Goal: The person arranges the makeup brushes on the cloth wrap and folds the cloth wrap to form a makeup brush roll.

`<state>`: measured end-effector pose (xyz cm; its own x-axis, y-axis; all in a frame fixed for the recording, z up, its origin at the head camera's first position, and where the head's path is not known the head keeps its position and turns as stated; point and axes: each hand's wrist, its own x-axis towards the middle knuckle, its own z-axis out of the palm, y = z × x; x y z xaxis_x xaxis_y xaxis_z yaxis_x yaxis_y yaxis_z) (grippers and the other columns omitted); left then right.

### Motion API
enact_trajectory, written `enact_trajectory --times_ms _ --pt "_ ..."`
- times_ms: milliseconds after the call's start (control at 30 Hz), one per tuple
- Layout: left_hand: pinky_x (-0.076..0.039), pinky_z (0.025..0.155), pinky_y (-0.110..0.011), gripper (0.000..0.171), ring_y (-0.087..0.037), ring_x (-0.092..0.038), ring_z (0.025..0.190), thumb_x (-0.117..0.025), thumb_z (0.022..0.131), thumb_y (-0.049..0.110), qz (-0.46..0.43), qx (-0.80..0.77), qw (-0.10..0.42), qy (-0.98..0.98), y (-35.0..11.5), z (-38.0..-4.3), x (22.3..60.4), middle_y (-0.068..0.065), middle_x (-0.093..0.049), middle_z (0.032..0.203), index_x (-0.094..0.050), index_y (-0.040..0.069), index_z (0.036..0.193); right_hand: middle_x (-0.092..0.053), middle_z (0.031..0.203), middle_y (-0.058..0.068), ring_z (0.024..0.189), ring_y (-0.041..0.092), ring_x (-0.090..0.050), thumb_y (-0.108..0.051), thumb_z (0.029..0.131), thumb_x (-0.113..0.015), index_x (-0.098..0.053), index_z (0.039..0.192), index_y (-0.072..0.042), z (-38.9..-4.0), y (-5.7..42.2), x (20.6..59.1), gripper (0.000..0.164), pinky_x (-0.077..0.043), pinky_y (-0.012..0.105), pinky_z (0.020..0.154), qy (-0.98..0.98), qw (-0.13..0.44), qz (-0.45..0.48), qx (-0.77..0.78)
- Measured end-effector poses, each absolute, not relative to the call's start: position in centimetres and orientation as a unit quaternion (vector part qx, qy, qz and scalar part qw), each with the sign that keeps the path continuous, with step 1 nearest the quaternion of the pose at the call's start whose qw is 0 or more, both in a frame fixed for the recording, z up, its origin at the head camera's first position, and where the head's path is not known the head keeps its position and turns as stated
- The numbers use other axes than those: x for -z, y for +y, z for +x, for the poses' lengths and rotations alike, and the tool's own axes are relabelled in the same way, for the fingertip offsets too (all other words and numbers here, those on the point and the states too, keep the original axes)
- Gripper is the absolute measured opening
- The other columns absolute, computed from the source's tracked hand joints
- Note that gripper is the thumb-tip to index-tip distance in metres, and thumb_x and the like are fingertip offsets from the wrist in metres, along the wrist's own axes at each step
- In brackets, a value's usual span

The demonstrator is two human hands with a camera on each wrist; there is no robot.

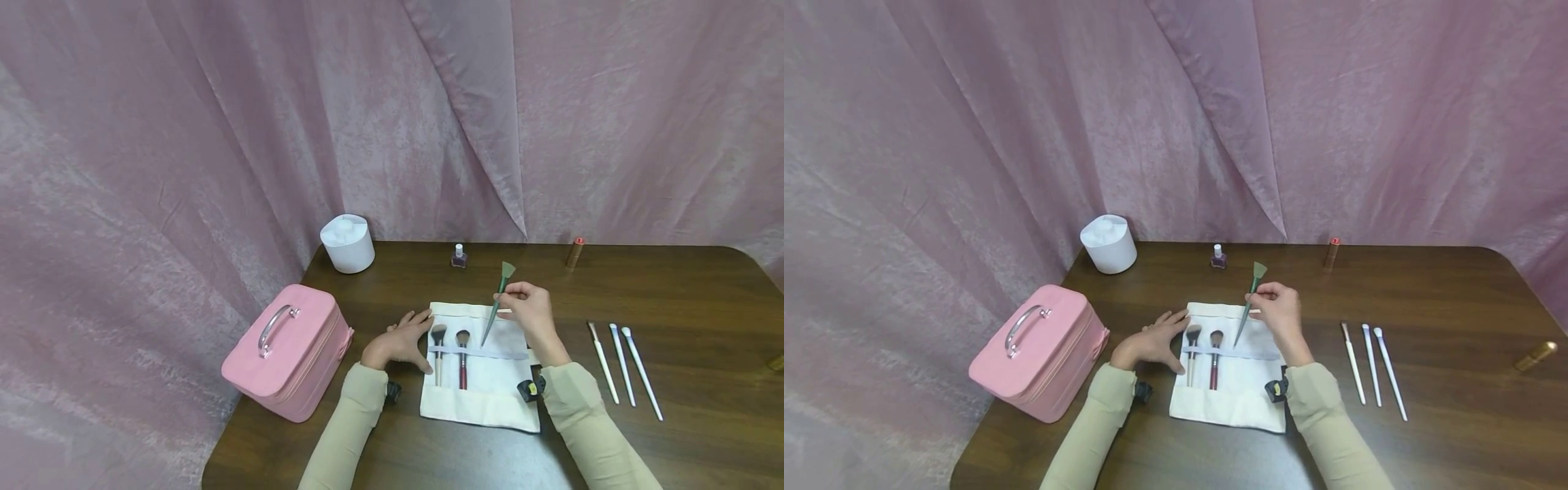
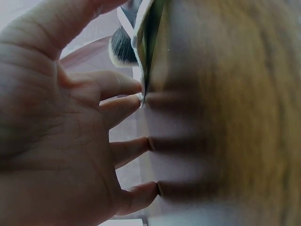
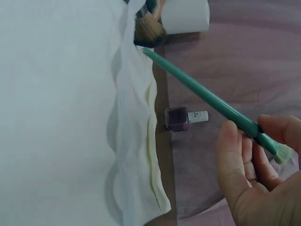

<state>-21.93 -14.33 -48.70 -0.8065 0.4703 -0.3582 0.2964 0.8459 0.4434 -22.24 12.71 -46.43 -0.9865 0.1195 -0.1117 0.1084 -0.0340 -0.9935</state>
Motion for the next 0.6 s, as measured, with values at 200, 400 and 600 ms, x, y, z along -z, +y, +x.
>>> enact_trajectory --times_ms 200,400,600 --pt "-0.016 0.112 -0.071 0.110 -0.032 -0.006 0.154 -0.092 0.074 0.030 0.200 -0.195 0.234 0.931 -14.39 -22.00 48.74 0.002 -0.014 0.169 -0.028 0.013 0.161 -0.070 0.086 0.005 0.072 0.009 -0.068 0.002 0.095 -0.062 -0.058 0.106 0.014 -22.50 12.21 47.05 0.017 -0.060 0.032 0.069 -0.722 -0.019 -0.070 -0.688" --pt "-0.015 0.111 -0.072 0.110 -0.032 -0.006 0.154 -0.092 0.073 0.030 0.203 -0.194 0.232 0.931 -14.40 -21.99 48.83 0.002 -0.014 0.169 -0.028 0.013 0.161 -0.071 0.093 0.016 0.070 0.011 -0.067 0.001 0.095 -0.064 -0.057 0.109 0.014 -22.62 11.98 47.16 0.021 -0.059 0.030 0.066 -0.744 -0.027 -0.073 -0.664" --pt "-0.017 0.112 -0.070 0.110 -0.032 -0.007 0.154 -0.092 0.074 0.032 0.206 -0.184 0.231 0.933 -14.37 -22.05 48.82 0.001 -0.014 0.169 -0.028 0.013 0.161 -0.072 0.097 0.022 0.069 0.013 -0.067 0.000 0.095 -0.065 -0.057 0.109 0.013 -22.73 12.01 47.03 0.021 -0.058 0.027 0.062 -0.760 -0.030 -0.076 -0.645"
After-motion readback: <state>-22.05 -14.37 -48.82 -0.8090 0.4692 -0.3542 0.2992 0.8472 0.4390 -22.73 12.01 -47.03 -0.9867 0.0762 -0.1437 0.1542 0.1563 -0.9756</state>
